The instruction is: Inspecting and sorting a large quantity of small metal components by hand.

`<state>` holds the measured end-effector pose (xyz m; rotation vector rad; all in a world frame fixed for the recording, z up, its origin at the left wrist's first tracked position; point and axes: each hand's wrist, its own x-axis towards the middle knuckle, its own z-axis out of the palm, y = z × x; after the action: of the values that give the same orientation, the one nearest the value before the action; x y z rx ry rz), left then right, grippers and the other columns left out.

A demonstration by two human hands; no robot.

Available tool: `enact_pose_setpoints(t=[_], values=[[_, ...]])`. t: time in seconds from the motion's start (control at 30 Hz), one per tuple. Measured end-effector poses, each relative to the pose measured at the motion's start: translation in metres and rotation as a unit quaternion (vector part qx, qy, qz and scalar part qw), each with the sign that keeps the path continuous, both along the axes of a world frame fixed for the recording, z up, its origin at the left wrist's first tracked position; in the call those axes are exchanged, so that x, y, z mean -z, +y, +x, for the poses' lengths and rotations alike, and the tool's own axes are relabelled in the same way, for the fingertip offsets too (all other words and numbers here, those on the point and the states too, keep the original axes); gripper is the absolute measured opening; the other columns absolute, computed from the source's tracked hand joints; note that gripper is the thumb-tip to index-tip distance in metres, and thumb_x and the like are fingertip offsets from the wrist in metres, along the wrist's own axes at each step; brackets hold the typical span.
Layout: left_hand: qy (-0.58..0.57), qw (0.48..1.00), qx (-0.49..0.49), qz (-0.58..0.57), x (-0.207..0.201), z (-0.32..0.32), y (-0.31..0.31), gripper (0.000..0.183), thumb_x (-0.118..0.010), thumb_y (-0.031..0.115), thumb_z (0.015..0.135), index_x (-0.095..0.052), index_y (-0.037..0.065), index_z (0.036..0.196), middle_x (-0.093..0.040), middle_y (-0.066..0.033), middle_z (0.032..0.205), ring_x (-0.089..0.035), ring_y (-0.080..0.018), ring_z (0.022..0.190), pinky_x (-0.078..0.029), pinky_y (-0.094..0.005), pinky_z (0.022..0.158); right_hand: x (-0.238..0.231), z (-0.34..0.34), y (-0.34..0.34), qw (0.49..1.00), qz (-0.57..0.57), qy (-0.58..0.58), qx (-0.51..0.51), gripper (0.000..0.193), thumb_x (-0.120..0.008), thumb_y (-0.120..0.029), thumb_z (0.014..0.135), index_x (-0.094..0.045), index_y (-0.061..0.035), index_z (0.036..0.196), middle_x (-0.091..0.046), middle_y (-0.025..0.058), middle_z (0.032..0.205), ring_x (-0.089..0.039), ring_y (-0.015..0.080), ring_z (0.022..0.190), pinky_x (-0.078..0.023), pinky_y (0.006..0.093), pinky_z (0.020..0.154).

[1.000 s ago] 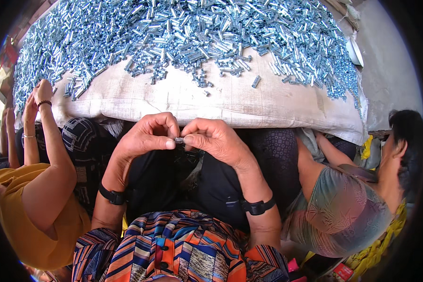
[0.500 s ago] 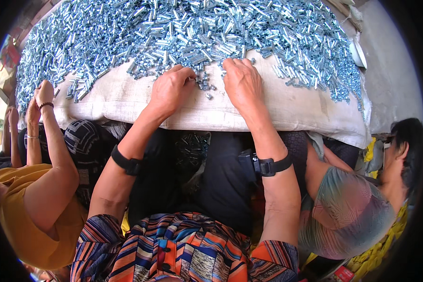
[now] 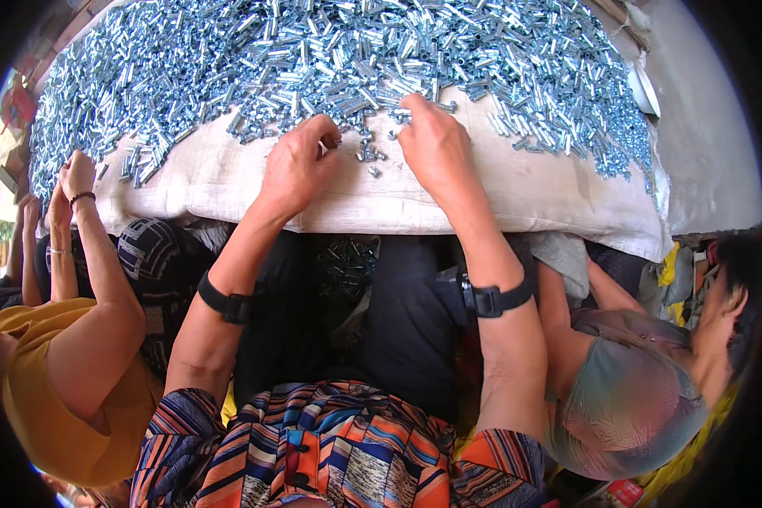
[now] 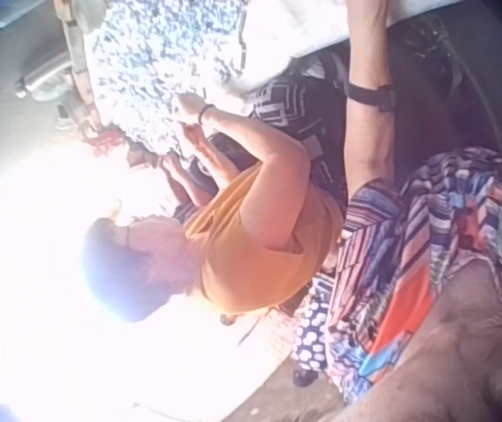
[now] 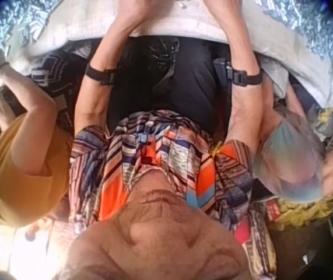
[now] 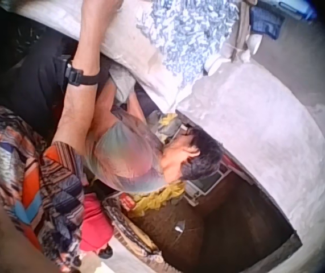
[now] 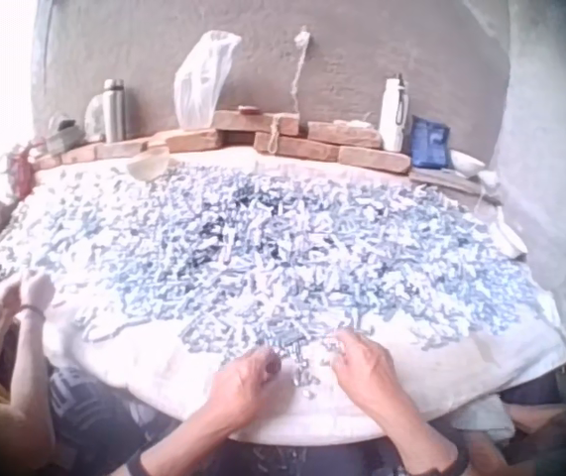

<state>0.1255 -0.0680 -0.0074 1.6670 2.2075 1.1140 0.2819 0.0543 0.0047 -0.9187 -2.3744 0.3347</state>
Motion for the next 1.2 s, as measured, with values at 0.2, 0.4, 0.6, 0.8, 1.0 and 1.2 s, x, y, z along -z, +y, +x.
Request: enact_pose_setpoints(t=[0.2,0.4,0.6,0.8,1.0,1.2], values=[[-0.171,0.983,0.056,0.042,-0.007,-0.004,-0.023,0.02,-0.06,0.006,0.076,-0.058,0.002,0.095,-0.058,-0.011,0.073,-0.057,-0.0212,0.064,-0.047,-0.033,0.065,-0.005,0.016,-0.048,0.816,-0.48,0.315,-0.067,0.014,-0.056,-0.006,0.087,-0.059,-0.0004,0.099,-0.059,0.0034,0.07,-0.057,0.0092,0.064,-0.047,0.0241,0.062],[-0.467,0.877,0.11,0.012,-0.016,0.008,-0.045,0.013,-0.06,0.008,0.086,-0.058,0.0,0.097,-0.059,-0.0032,0.079,-0.056,-0.0089,0.07,-0.047,-0.0238,0.065,-0.005,0.021,-0.083,0.73,-0.552,0.39,-0.1,0.008,-0.055,-0.008,0.09,-0.057,-0.0022,0.095,-0.059,0.0041,0.077,-0.057,0.0095,0.064,-0.048,0.0232,0.062],[-0.581,0.807,0.104,0.022,-0.022,0.018,-0.061,0.014,-0.059,0.008,0.087,-0.058,0.0,0.098,-0.062,-0.0066,0.082,-0.059,-0.0114,0.069,-0.049,-0.0236,0.066,-0.006,0.019,-0.097,0.752,-0.527,0.381,-0.103,0.006,-0.055,-0.007,0.09,-0.056,-0.0027,0.093,-0.059,0.0048,0.078,-0.058,0.0104,0.065,-0.049,0.0247,0.064],[-0.601,0.789,0.125,0.034,-0.018,0.016,-0.068,0.012,-0.06,0.008,0.088,-0.059,0.0,0.098,-0.063,-0.0059,0.081,-0.059,-0.0111,0.068,-0.05,-0.024,0.066,-0.005,0.018,-0.105,0.698,-0.577,0.409,-0.109,0.005,-0.052,-0.006,0.091,-0.055,-0.0032,0.094,-0.059,0.0054,0.079,-0.059,0.0117,0.065,-0.049,0.0262,0.065],[-0.523,0.839,0.142,0.045,-0.024,0.017,-0.073,0.009,-0.061,0.005,0.086,-0.06,0.0,0.094,-0.06,-0.0004,0.079,-0.055,-0.0065,0.067,-0.046,-0.0209,0.062,0.002,0.019,-0.109,0.625,-0.634,0.437,-0.129,0.006,-0.052,-0.01,0.093,-0.054,-0.004,0.095,-0.059,0.0059,0.078,-0.059,0.0129,0.063,-0.05,0.0256,0.06],[-0.524,0.825,0.213,-0.017,-0.026,0.01,-0.079,0.008,-0.064,0.006,0.085,-0.059,0.002,0.09,-0.06,0.0004,0.075,-0.054,-0.0052,0.066,-0.045,-0.0196,0.06,0.003,0.027,-0.112,0.633,-0.637,0.415,-0.145,0.008,-0.053,-0.011,0.093,-0.053,-0.0039,0.093,-0.059,0.0064,0.077,-0.059,0.0129,0.06,-0.05,0.0261,0.057]])
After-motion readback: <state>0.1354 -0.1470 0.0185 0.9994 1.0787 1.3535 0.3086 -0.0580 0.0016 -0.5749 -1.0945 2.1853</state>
